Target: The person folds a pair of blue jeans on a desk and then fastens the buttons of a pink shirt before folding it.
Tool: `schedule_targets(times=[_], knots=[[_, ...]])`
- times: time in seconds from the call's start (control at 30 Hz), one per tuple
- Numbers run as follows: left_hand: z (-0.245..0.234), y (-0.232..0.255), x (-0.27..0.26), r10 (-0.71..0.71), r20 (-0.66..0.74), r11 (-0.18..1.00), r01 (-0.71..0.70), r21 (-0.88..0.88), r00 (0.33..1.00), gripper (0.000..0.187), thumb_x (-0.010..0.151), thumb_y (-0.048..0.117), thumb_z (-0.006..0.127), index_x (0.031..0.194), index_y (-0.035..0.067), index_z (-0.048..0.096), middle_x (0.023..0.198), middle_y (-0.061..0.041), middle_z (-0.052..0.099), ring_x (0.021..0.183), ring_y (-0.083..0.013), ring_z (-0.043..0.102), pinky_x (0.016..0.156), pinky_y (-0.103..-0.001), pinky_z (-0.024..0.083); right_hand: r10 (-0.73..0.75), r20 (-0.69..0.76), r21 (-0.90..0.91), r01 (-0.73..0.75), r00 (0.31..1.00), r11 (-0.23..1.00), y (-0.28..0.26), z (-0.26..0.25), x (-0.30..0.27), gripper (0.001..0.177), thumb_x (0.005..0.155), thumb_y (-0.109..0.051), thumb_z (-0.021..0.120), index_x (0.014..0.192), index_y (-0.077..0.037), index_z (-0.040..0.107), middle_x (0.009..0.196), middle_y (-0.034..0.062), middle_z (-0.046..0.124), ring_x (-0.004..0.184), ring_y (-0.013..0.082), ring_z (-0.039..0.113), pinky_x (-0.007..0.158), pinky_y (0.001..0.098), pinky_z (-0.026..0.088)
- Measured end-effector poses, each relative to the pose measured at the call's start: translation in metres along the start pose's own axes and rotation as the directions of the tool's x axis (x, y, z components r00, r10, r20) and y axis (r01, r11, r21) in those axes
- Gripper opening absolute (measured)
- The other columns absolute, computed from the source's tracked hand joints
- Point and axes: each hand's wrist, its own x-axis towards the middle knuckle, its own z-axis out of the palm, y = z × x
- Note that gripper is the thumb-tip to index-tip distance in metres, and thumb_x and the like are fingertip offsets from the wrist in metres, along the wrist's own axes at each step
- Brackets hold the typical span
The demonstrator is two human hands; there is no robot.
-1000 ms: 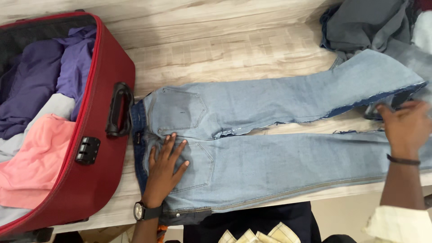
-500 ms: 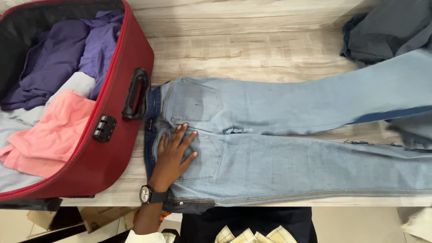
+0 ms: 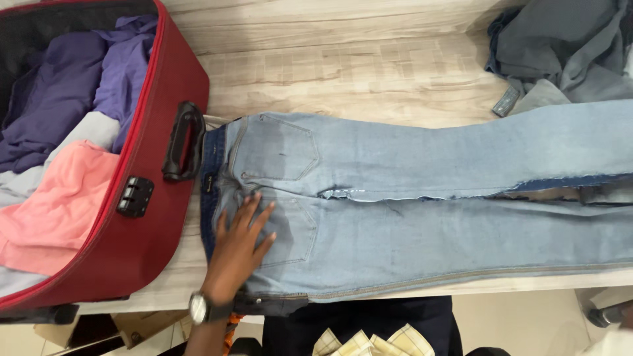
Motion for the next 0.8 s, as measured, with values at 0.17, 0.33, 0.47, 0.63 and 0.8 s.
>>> schedule_targets(times=[0.17,0.33,0.47,0.63,0.8], knots=[[-0.015,0.013,-0.075,0.166,-0.151,0.985,-0.156,0.073,0.975,0.081,0.090,0.064,0.051,0.160,0.028,0.033,0.170,-0.008,0.020,0.157,-0.0244,0.013,0.118,-0.051,0.008,-0.076,0.120,-0.045,0.082,0.990,0.996,0.030,0.000,-0.025,0.047,0.069,0.009,0.058,0.115,0.003,0.058,0.151,0.0199,0.050,0.136,0.0410,0.058,0.099,0.0408,0.055],[-0.012,0.018,-0.089,-0.321,0.611,0.946,0.215,0.242,0.724,0.103,0.081,0.061,0.074,0.164,0.038,0.019,0.174,-0.004,-0.002,0.154,-0.0246,-0.009,0.123,-0.054,0.001,-0.244,0.196,-0.106,0.267,0.950,0.958,0.035,0.004,-0.049,0.053,0.065,0.015,0.052,0.116,0.001,0.057,0.159,0.0189,0.046,0.143,0.0415,0.056,0.103,0.0402,0.055],[-0.003,-0.001,-0.104,-0.163,0.132,0.983,0.172,-0.061,0.978,0.080,0.072,0.003,0.069,0.143,0.036,0.052,0.159,0.003,0.042,0.155,-0.0244,0.025,0.122,-0.050,0.024,0.212,0.306,0.222,-0.286,0.928,0.932,0.017,-0.011,-0.061,0.062,0.088,0.013,0.049,0.148,0.001,0.056,0.166,0.0181,0.040,0.088,0.0455,0.070,0.059,0.0509,0.053],[0.010,-0.011,-0.100,-0.342,-0.465,0.878,0.101,-0.468,0.817,0.057,0.087,-0.012,0.057,0.134,0.020,0.063,0.146,-0.006,0.064,0.150,-0.0275,0.049,0.121,-0.046,0.038,-0.273,0.130,0.100,0.261,0.953,0.960,-0.129,-0.044,-0.022,0.046,0.087,-0.018,0.072,0.132,-0.013,0.063,0.142,0.0139,0.064,0.130,0.0314,0.059,0.106,0.0430,0.051],[-0.006,-0.019,-0.095,-0.603,-0.172,0.623,0.326,-0.711,0.779,0.067,0.080,-0.019,0.049,0.137,0.014,0.061,0.147,-0.011,0.059,0.142,-0.0268,0.052,0.121,-0.047,0.038,-0.559,0.207,0.189,0.528,0.803,0.828,-0.293,-0.029,0.007,0.083,0.064,-0.046,0.084,0.126,0.002,0.059,0.126,0.0240,0.059,0.121,0.0431,0.055,0.100,0.0505,0.046]])
